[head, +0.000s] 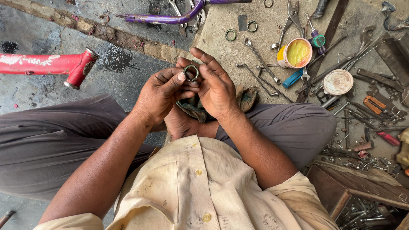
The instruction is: The person greases and installs ball bearings into the head tube of a bicycle frame, then fits the fork through the head tube.
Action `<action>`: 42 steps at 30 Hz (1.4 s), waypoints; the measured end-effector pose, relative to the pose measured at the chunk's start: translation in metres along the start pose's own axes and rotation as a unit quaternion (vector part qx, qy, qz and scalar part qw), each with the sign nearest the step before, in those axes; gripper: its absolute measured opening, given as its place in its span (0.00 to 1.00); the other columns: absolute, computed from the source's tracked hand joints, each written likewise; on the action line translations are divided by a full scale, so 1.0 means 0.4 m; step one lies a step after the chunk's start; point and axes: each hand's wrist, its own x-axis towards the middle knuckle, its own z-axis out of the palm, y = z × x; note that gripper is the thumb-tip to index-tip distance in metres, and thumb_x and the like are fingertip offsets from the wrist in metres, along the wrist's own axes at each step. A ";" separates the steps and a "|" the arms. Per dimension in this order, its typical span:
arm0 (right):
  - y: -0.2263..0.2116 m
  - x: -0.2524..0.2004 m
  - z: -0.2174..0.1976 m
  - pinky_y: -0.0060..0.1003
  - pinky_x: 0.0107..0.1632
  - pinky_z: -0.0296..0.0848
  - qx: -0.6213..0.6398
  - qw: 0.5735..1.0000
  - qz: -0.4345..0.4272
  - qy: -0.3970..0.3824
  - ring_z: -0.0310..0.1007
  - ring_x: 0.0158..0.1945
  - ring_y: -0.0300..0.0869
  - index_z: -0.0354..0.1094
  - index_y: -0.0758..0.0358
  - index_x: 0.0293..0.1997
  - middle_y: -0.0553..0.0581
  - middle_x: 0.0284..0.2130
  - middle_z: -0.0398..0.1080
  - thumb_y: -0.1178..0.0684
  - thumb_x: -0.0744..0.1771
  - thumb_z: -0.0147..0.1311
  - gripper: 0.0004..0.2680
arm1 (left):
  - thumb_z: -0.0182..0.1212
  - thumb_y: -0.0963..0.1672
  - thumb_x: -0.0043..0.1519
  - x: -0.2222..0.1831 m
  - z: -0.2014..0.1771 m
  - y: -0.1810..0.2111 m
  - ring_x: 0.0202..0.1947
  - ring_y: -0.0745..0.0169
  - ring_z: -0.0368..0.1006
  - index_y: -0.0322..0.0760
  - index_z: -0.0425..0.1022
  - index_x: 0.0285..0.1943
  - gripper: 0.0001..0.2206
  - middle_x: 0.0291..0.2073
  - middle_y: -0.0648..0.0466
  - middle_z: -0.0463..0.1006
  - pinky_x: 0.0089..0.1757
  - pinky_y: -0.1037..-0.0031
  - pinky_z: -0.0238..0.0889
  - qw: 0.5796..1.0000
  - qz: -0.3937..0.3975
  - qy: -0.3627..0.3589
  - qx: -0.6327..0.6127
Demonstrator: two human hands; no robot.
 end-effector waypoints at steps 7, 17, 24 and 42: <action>0.005 0.003 -0.013 0.33 0.51 0.76 -0.053 0.998 -0.007 0.031 0.74 0.50 0.39 0.61 0.68 0.69 0.64 0.52 0.75 0.54 0.74 0.50 0.15 | 0.56 0.45 0.70 -0.002 0.003 0.002 0.45 0.59 0.81 0.27 0.74 0.56 0.14 0.42 0.45 0.82 0.46 0.72 0.77 0.998 -0.010 0.002 0.066; -0.005 0.004 0.005 0.32 0.46 0.76 -0.024 0.999 0.000 0.029 0.76 0.47 0.39 0.62 0.66 0.68 0.64 0.51 0.76 0.52 0.73 0.47 0.15 | 0.52 0.46 0.71 0.004 -0.001 -0.004 0.45 0.57 0.81 0.26 0.72 0.57 0.16 0.43 0.45 0.81 0.46 0.72 0.77 0.999 -0.013 0.002 0.036; -0.060 0.018 -0.029 0.38 0.58 0.80 -0.210 0.971 -0.057 0.095 0.79 0.55 0.45 0.63 0.67 0.66 0.65 0.52 0.76 0.50 0.74 0.45 0.14 | 0.54 0.46 0.70 0.006 0.001 -0.006 0.45 0.52 0.82 0.29 0.72 0.53 0.12 0.43 0.45 0.81 0.46 0.68 0.77 0.999 -0.013 0.005 -0.047; -0.117 -0.103 -0.043 0.34 0.62 0.74 -0.423 0.890 -0.139 0.100 0.72 0.60 0.41 0.60 0.72 0.69 0.65 0.58 0.71 0.52 0.74 0.51 0.16 | 0.56 0.45 0.70 0.127 0.118 -0.095 0.50 0.56 0.79 0.28 0.73 0.55 0.13 0.48 0.47 0.80 0.54 0.63 0.77 0.995 -0.029 -0.097 -0.019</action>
